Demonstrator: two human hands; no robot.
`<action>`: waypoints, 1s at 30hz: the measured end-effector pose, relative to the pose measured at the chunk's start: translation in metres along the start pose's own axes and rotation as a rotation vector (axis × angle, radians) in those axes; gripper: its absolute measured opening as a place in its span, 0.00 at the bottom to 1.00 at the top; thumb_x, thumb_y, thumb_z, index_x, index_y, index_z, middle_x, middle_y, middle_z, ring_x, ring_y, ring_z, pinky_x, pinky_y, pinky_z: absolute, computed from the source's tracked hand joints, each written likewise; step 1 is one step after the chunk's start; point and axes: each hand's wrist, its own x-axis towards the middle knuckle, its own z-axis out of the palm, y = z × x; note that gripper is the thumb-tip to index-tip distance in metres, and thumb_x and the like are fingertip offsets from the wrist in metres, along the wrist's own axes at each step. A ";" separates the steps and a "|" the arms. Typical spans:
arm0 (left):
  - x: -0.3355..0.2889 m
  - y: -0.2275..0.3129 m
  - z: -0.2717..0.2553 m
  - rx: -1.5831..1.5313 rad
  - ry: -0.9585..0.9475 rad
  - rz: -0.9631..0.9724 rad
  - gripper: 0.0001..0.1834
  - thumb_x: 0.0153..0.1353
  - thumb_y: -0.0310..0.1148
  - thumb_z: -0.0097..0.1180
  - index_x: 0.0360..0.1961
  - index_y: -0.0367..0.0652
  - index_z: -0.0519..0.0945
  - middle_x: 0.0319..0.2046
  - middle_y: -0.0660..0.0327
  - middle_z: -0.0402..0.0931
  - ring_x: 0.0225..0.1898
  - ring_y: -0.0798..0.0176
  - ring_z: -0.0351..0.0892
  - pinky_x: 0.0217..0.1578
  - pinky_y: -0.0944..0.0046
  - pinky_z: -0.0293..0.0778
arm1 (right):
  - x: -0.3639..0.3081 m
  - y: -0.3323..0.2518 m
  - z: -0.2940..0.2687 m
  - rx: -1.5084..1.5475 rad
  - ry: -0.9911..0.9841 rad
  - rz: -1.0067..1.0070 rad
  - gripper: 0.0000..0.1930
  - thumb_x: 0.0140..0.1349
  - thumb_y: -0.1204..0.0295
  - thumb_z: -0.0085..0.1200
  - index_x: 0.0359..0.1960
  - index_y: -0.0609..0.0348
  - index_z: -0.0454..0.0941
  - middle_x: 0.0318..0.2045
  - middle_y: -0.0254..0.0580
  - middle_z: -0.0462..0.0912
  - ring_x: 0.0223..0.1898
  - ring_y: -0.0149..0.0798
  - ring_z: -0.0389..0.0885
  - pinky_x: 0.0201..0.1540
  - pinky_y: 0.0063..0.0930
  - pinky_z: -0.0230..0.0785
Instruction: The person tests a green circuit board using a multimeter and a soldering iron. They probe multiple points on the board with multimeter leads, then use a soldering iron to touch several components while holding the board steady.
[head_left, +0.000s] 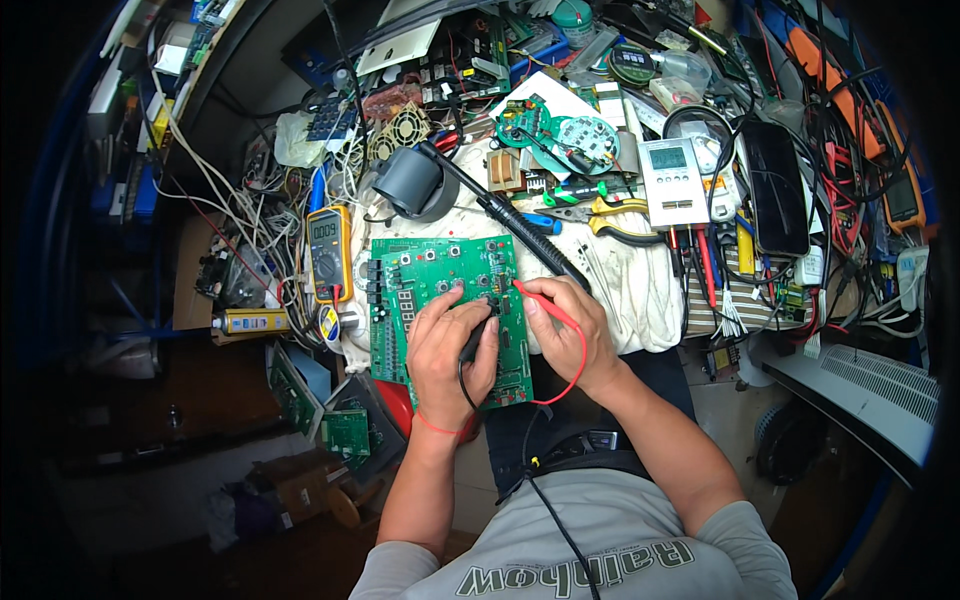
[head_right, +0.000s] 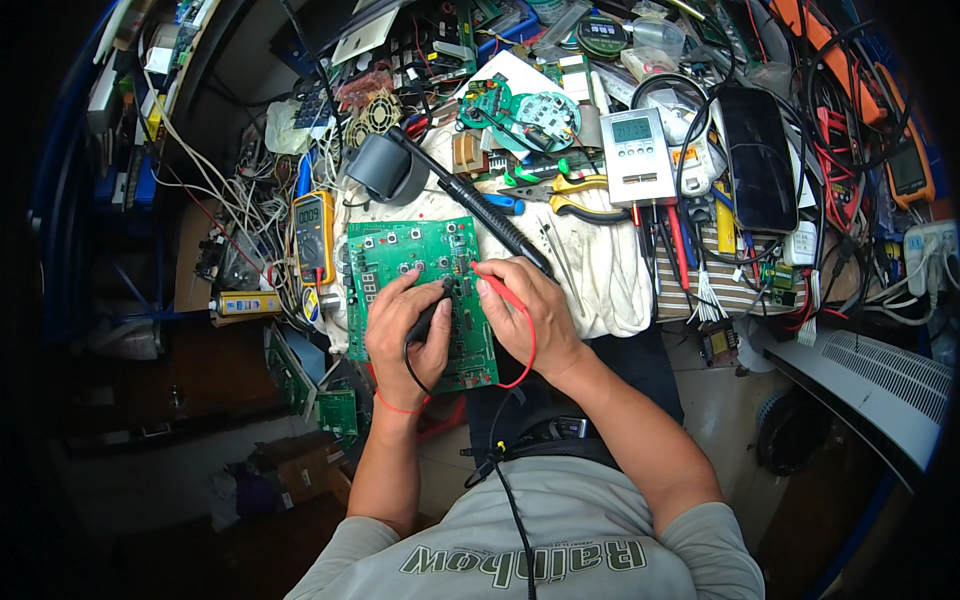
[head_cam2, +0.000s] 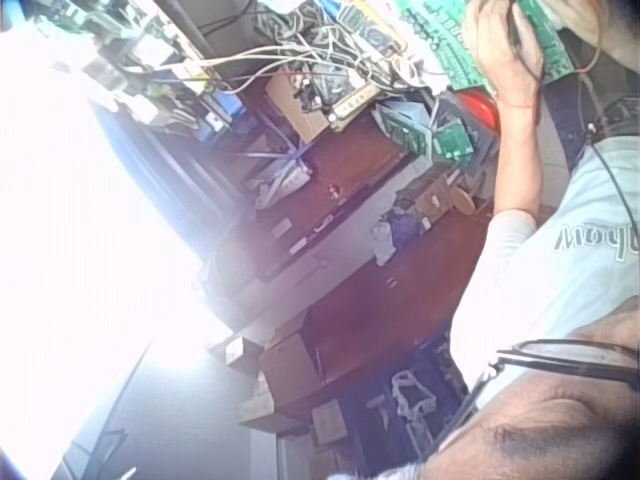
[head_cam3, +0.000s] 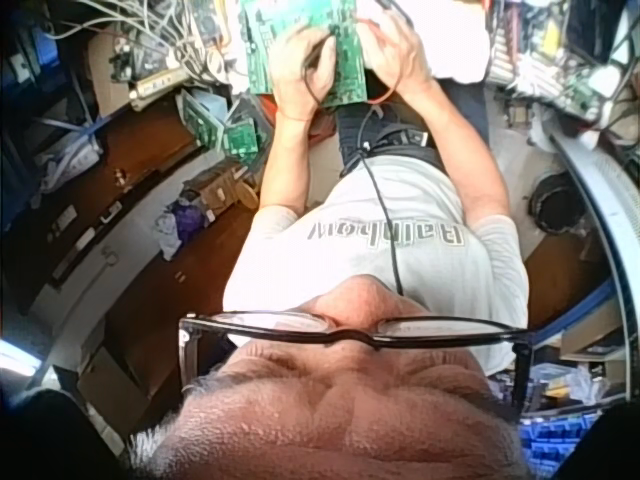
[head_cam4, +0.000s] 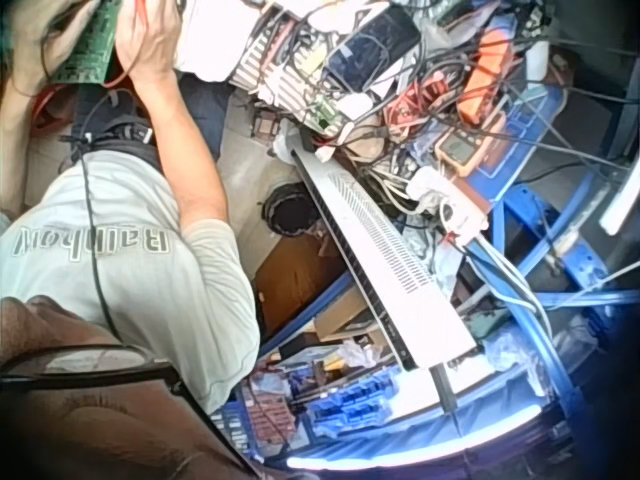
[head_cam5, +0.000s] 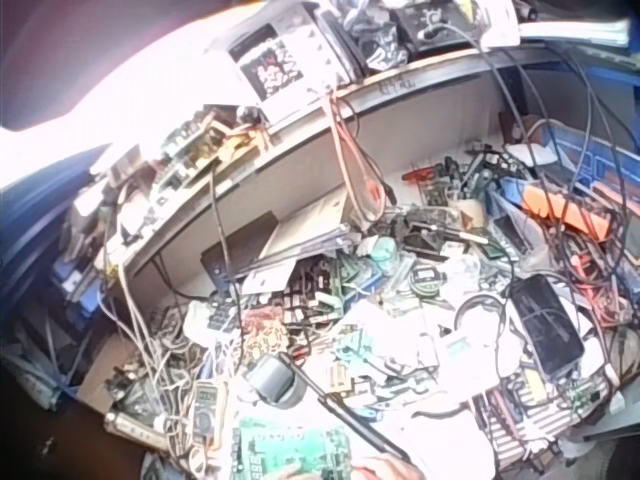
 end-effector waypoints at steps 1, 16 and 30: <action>0.000 0.000 0.000 0.028 -0.006 0.003 0.09 0.60 0.26 0.70 0.42 0.43 0.88 0.43 0.59 0.90 0.57 0.47 0.85 0.64 0.47 0.72 | 0.000 0.000 0.000 -0.008 -0.005 -0.002 0.08 0.72 0.75 0.61 0.49 0.64 0.82 0.40 0.50 0.86 0.38 0.50 0.88 0.39 0.37 0.80; -0.013 0.008 -0.005 0.101 -0.029 -0.171 0.07 0.65 0.33 0.69 0.44 0.52 0.90 0.48 0.66 0.91 0.72 0.47 0.73 0.77 0.25 0.28 | -0.001 0.003 0.001 -0.033 -0.016 -0.022 0.09 0.70 0.75 0.62 0.50 0.63 0.82 0.40 0.50 0.86 0.39 0.53 0.88 0.39 0.40 0.81; -0.008 0.011 -0.005 0.069 -0.027 -0.251 0.09 0.63 0.31 0.73 0.44 0.51 0.91 0.46 0.67 0.91 0.70 0.47 0.77 0.77 0.28 0.40 | -0.001 0.001 -0.002 -0.014 -0.025 -0.026 0.10 0.70 0.76 0.62 0.50 0.64 0.80 0.41 0.51 0.86 0.40 0.54 0.88 0.42 0.41 0.82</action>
